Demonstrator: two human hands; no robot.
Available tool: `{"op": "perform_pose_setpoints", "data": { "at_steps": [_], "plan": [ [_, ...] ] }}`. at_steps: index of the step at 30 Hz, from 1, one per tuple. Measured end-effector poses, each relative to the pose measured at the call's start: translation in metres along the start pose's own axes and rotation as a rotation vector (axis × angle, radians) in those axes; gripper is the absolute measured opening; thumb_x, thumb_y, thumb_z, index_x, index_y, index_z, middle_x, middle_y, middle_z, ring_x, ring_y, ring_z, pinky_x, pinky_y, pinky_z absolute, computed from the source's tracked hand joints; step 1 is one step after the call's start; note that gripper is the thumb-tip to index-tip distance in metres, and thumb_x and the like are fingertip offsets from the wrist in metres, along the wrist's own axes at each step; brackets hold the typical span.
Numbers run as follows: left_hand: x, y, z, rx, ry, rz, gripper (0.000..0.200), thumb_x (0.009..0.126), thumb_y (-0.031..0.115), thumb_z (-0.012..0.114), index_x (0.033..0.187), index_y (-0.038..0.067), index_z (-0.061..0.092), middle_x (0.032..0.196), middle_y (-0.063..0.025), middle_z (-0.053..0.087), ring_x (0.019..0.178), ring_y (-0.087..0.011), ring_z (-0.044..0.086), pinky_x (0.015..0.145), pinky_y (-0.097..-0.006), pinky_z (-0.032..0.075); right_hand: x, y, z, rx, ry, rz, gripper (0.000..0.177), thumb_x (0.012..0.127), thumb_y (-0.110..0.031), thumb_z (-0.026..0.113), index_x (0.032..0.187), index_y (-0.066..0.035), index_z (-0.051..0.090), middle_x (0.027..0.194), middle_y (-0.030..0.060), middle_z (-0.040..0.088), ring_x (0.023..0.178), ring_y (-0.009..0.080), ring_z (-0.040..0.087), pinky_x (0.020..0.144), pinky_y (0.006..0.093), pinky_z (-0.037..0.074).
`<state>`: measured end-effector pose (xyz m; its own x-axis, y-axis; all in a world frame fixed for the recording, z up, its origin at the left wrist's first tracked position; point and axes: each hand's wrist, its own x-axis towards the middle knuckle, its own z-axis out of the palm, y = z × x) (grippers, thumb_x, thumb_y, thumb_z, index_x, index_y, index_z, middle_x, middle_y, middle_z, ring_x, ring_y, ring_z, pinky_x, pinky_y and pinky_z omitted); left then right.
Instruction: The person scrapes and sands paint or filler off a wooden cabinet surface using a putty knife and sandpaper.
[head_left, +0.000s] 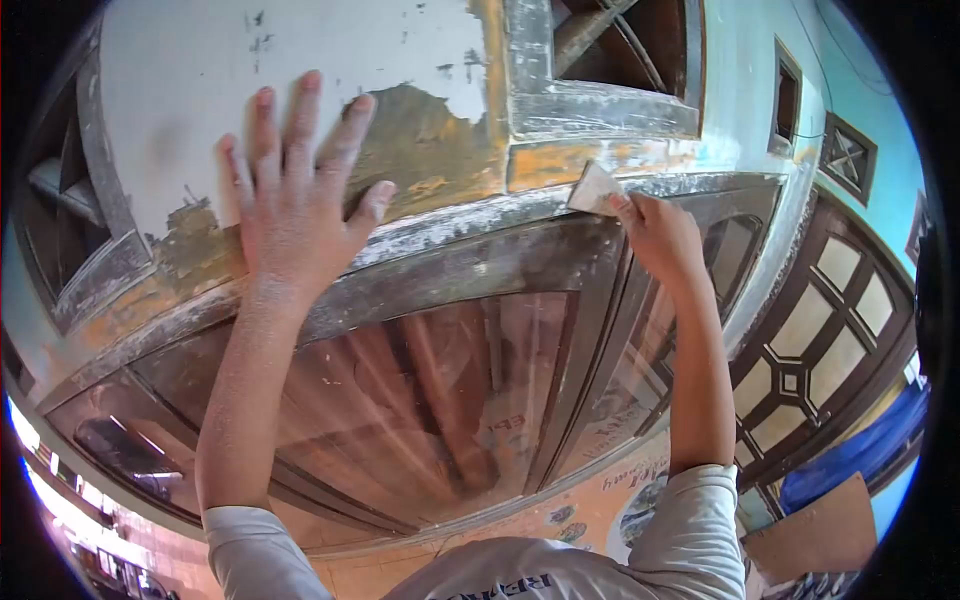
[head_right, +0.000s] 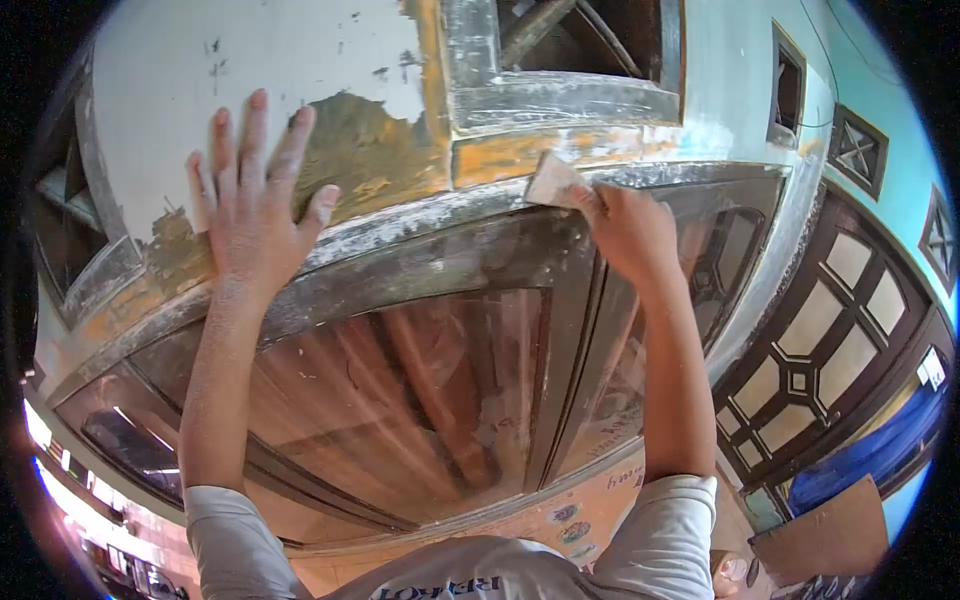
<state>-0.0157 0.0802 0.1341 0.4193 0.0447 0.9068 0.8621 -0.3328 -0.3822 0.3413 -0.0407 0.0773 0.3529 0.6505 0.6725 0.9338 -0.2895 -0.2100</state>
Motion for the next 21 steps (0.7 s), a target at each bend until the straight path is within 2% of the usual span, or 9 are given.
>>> {"op": "perform_pose_setpoints", "data": {
  "at_steps": [2, 6, 9, 10, 11, 13, 18, 21],
  "plan": [
    [0.008, 0.028, 0.004, -0.043, -0.055, 0.026, 0.077, 0.089, 0.053, 0.068, 0.158, 0.039, 0.036, 0.171, -0.0017, 0.017, 0.157, -0.036, 0.012, 0.12, -0.0682, 0.013, 0.008, 0.026, -0.005, 0.049, 0.0, 0.065, 0.06, 0.103, -0.059, 0.043, 0.099, -0.006, 0.072, 0.087, 0.0218, 0.072, 0.089, 0.0437, 0.069, 0.082, 0.0539, 0.05],
    [0.03, 0.067, 0.012, -0.106, -0.102, 0.065, 0.073, 0.091, 0.058, 0.064, 0.156, 0.042, 0.037, 0.171, 0.0009, 0.015, 0.159, -0.0304, 0.006, 0.121, -0.0686, 0.01, 0.017, 0.068, -0.004, 0.022, 0.065, 0.088, 0.058, 0.103, -0.058, 0.046, 0.099, -0.006, 0.072, 0.089, 0.0225, 0.071, 0.092, 0.0467, 0.066, 0.081, 0.0512, 0.05],
    [0.044, 0.09, 0.018, -0.121, -0.093, 0.097, 0.072, 0.091, 0.058, 0.064, 0.156, 0.041, 0.038, 0.171, 0.0016, 0.015, 0.158, -0.0302, 0.007, 0.122, -0.068, 0.009, 0.021, 0.092, -0.002, 0.156, 0.012, 0.108, 0.054, 0.103, -0.053, 0.051, 0.097, -0.003, 0.07, 0.089, 0.0243, 0.07, 0.093, 0.0474, 0.065, 0.079, 0.0501, 0.05],
    [0.049, 0.1, 0.016, -0.128, -0.119, 0.093, 0.072, 0.091, 0.058, 0.064, 0.156, 0.04, 0.039, 0.171, 0.0015, 0.017, 0.158, -0.0295, 0.008, 0.122, -0.0674, 0.008, 0.021, 0.097, -0.002, 0.243, 0.005, 0.1, 0.046, 0.101, -0.045, 0.057, 0.095, -0.001, 0.068, 0.087, 0.0253, 0.068, 0.092, 0.048, 0.064, 0.077, 0.0499, 0.049],
    [0.053, 0.108, 0.018, -0.139, -0.116, 0.093, 0.072, 0.091, 0.058, 0.064, 0.156, 0.04, 0.039, 0.171, 0.0015, 0.017, 0.158, -0.0295, 0.008, 0.122, -0.0674, 0.008, 0.021, 0.102, -0.003, 0.234, 0.007, 0.105, 0.046, 0.101, -0.045, 0.057, 0.095, -0.001, 0.068, 0.087, 0.0253, 0.068, 0.092, 0.048, 0.064, 0.077, 0.0499, 0.049],
    [0.062, 0.122, 0.022, -0.14, -0.107, 0.14, 0.073, 0.091, 0.058, 0.064, 0.156, 0.039, 0.039, 0.17, 0.0013, 0.019, 0.158, -0.0285, 0.009, 0.122, -0.0668, 0.008, 0.02, 0.106, -0.002, 0.335, 0.027, 0.009, 0.04, 0.1, -0.039, 0.061, 0.096, 0.0, 0.066, 0.086, 0.025, 0.067, 0.089, 0.0481, 0.063, 0.075, 0.05, 0.048],
    [0.079, 0.15, 0.029, -0.147, -0.099, 0.174, 0.073, 0.091, 0.061, 0.061, 0.156, 0.038, 0.039, 0.168, 0.0014, 0.024, 0.158, -0.0271, 0.01, 0.123, -0.0649, 0.006, 0.028, 0.11, -0.001, 0.334, 0.166, -0.035, 0.038, 0.098, -0.04, 0.064, 0.099, -0.002, 0.066, 0.085, 0.0217, 0.068, 0.086, 0.0452, 0.064, 0.075, 0.0479, 0.049],
    [0.085, 0.154, 0.024, -0.112, -0.118, 0.174, 0.072, 0.091, 0.06, 0.061, 0.156, 0.038, 0.04, 0.166, 0.0016, 0.028, 0.158, -0.0267, 0.01, 0.123, -0.0644, 0.006, 0.043, 0.127, -0.004, 0.23, 0.251, 0.037, 0.041, 0.098, -0.045, 0.062, 0.096, -0.005, 0.068, 0.083, 0.0186, 0.068, 0.087, 0.043, 0.066, 0.082, 0.0498, 0.047]
  ]
}}
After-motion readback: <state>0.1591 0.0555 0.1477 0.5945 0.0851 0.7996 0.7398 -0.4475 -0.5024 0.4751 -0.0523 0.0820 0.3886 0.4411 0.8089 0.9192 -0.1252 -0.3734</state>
